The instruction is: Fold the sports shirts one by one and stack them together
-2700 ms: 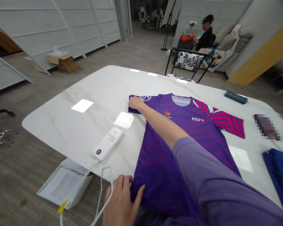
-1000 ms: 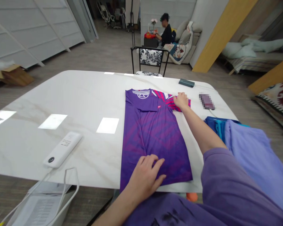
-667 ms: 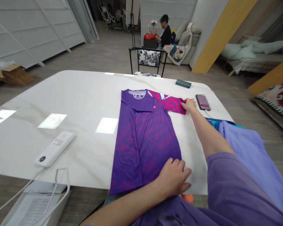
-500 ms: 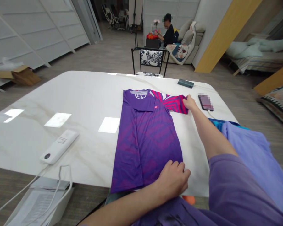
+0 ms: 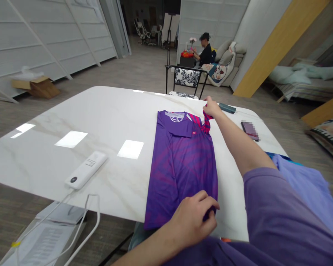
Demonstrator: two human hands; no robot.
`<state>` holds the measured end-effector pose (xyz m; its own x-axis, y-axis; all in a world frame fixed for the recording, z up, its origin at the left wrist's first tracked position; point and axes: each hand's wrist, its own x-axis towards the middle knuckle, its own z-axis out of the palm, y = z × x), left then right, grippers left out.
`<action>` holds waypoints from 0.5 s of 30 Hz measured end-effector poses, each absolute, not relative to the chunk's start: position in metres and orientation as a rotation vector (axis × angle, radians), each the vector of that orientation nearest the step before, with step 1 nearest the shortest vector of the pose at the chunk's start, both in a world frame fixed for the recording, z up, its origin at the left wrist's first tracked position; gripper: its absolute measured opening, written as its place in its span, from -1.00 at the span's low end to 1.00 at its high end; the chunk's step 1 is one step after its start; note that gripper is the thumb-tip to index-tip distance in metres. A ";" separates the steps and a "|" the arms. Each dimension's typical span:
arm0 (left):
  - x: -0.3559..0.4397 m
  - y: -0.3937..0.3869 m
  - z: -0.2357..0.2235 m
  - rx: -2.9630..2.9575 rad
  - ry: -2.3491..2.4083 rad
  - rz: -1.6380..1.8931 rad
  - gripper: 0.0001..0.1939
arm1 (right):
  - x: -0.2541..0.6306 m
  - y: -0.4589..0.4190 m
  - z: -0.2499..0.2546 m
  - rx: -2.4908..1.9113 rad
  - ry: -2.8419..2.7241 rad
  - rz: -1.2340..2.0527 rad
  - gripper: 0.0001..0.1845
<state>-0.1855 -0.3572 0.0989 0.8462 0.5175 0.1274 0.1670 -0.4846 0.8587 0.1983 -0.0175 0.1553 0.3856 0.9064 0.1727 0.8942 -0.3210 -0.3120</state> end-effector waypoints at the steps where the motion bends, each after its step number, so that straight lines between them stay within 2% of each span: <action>1: -0.198 -0.354 0.102 1.996 0.528 0.494 -0.72 | 0.178 -0.002 0.160 -2.278 -1.607 0.067 -0.37; 6: -0.247 -0.356 0.096 1.778 0.639 0.550 -0.79 | 0.067 0.059 0.157 -2.038 -1.879 0.250 -0.30; 10: -0.281 -0.363 0.083 1.715 0.726 0.284 -0.77 | 0.029 0.061 0.138 -1.917 -1.924 0.376 -0.24; 13: -0.302 -0.358 0.084 1.720 0.703 0.074 -0.85 | 0.044 0.033 0.122 -1.986 -1.952 0.322 -0.36; 15: -0.307 -0.347 0.089 1.815 0.673 0.125 -0.89 | 0.061 0.003 0.110 -2.087 -2.007 0.329 -0.48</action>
<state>-0.3070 -0.3473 0.0895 0.8306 0.5018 -0.2415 0.3816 -0.1971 0.9030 0.0615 0.0031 0.1105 0.0384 0.9993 -0.0046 0.9483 -0.0379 -0.3152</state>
